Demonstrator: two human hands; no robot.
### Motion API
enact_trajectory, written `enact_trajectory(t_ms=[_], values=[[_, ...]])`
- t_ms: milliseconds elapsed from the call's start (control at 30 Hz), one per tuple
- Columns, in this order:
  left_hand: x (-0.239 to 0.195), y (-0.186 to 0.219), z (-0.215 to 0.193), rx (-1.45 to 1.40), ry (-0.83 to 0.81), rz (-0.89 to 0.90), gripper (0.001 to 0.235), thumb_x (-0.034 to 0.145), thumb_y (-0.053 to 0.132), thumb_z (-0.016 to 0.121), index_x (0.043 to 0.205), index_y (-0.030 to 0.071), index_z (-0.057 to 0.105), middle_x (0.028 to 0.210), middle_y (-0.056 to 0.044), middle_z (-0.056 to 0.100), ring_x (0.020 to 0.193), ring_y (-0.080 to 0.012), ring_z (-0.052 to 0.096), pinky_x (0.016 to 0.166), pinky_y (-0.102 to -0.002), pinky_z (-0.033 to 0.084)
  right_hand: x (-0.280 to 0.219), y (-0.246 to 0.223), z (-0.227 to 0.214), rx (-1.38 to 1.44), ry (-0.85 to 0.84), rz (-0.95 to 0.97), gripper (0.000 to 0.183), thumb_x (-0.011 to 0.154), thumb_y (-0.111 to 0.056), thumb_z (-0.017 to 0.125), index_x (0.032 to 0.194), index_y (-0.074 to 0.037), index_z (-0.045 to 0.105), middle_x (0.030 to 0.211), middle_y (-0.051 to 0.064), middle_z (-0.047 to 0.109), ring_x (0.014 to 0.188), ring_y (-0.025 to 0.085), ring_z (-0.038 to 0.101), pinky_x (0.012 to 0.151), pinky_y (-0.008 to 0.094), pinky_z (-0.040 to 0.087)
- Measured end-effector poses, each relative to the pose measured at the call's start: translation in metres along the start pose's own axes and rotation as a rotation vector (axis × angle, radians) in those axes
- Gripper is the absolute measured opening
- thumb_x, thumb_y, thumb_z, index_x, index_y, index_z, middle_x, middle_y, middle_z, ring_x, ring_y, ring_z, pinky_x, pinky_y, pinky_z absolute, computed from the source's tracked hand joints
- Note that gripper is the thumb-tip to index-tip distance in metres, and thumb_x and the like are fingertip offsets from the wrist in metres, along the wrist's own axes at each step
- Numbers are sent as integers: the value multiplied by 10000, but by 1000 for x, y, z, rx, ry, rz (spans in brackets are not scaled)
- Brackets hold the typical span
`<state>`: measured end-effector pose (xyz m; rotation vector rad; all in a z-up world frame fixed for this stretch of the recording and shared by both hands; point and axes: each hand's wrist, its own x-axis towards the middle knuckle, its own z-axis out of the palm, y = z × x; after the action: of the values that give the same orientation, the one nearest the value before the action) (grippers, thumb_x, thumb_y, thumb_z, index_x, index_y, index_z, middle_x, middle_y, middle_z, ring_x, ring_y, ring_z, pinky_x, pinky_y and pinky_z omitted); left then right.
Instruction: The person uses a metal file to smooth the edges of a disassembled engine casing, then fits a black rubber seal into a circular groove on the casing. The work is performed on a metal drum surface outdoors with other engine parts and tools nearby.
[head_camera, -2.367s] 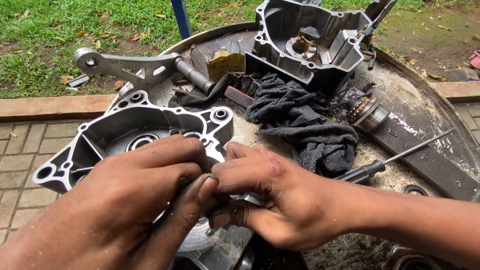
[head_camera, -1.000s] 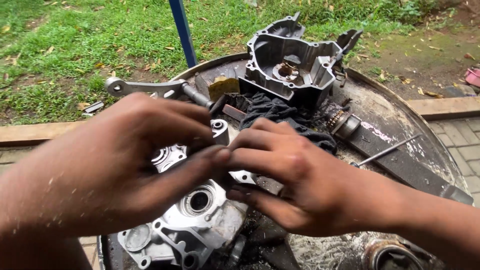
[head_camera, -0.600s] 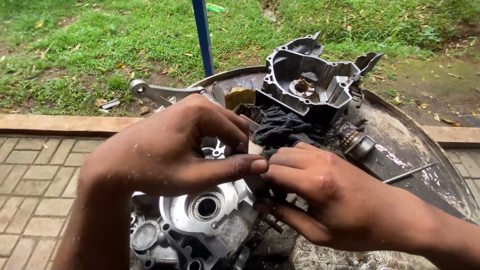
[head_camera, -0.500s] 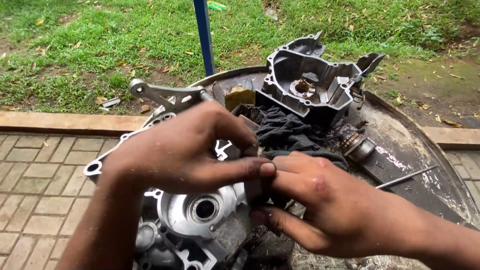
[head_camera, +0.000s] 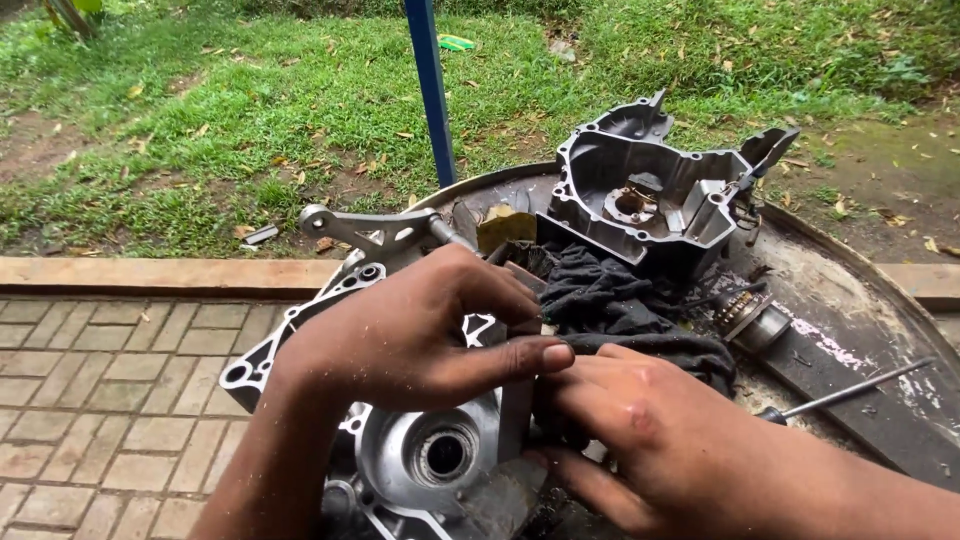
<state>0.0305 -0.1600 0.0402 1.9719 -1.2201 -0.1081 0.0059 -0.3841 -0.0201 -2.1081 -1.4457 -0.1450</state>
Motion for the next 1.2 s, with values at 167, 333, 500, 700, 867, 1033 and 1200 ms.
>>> enact_trajectory(t_ms=[167, 333, 500, 700, 867, 1033, 1200], values=[[-5, 6, -8, -10, -17, -16, 362, 984, 264, 594, 708, 43, 666, 629, -24, 604, 598, -129, 533, 535, -301, 438, -3, 9, 3, -110, -22, -53, 200, 945, -234, 713, 905, -105, 566, 847, 63, 650, 737, 264, 646, 642, 378, 470], [-11, 12, -11, -32, -97, -346, 316, 896, 378, 683, 766, 117, 805, 655, 59, 776, 568, -20, 637, 484, -223, 518, 2, -4, -2, -111, -2, -49, 196, 952, -229, 695, 995, -87, 567, 863, 47, 613, 740, 249, 609, 665, 361, 462], [-14, 12, -10, 91, -100, -320, 326, 879, 402, 724, 698, 139, 788, 575, 70, 696, 533, -26, 548, 473, -253, 448, 9, -12, -2, 11, 79, -41, 169, 976, -203, 631, 1055, -60, 587, 951, 89, 614, 788, 273, 564, 700, 386, 492], [-19, 10, -9, 112, -97, -312, 363, 916, 363, 742, 641, 132, 686, 549, 75, 565, 541, -37, 456, 468, -281, 383, 9, -13, 7, 108, 138, 36, 163, 933, -199, 681, 1023, -75, 627, 1055, 100, 620, 940, 259, 592, 826, 373, 525], [-21, 17, -10, 160, -92, -439, 428, 935, 375, 777, 591, 137, 684, 542, 83, 515, 551, -39, 428, 473, -301, 380, 13, -18, 15, 245, 133, 32, 188, 933, -216, 703, 1081, -100, 700, 1079, 74, 668, 966, 244, 625, 853, 353, 535], [-24, 24, -9, 232, -86, -386, 462, 953, 397, 750, 592, 135, 629, 517, 38, 518, 516, -71, 435, 460, -324, 395, 16, -20, 24, 399, 189, 169, 206, 908, -215, 735, 1070, -103, 672, 926, 1, 675, 909, 165, 595, 828, 325, 523], [-18, 31, -4, 330, -147, -616, 545, 962, 428, 788, 546, 131, 597, 507, 34, 527, 506, -86, 412, 479, -339, 365, 20, -19, 26, 458, 204, 194, 96, 881, -109, 752, 886, -112, 656, 834, 5, 627, 801, 150, 593, 744, 314, 501]])
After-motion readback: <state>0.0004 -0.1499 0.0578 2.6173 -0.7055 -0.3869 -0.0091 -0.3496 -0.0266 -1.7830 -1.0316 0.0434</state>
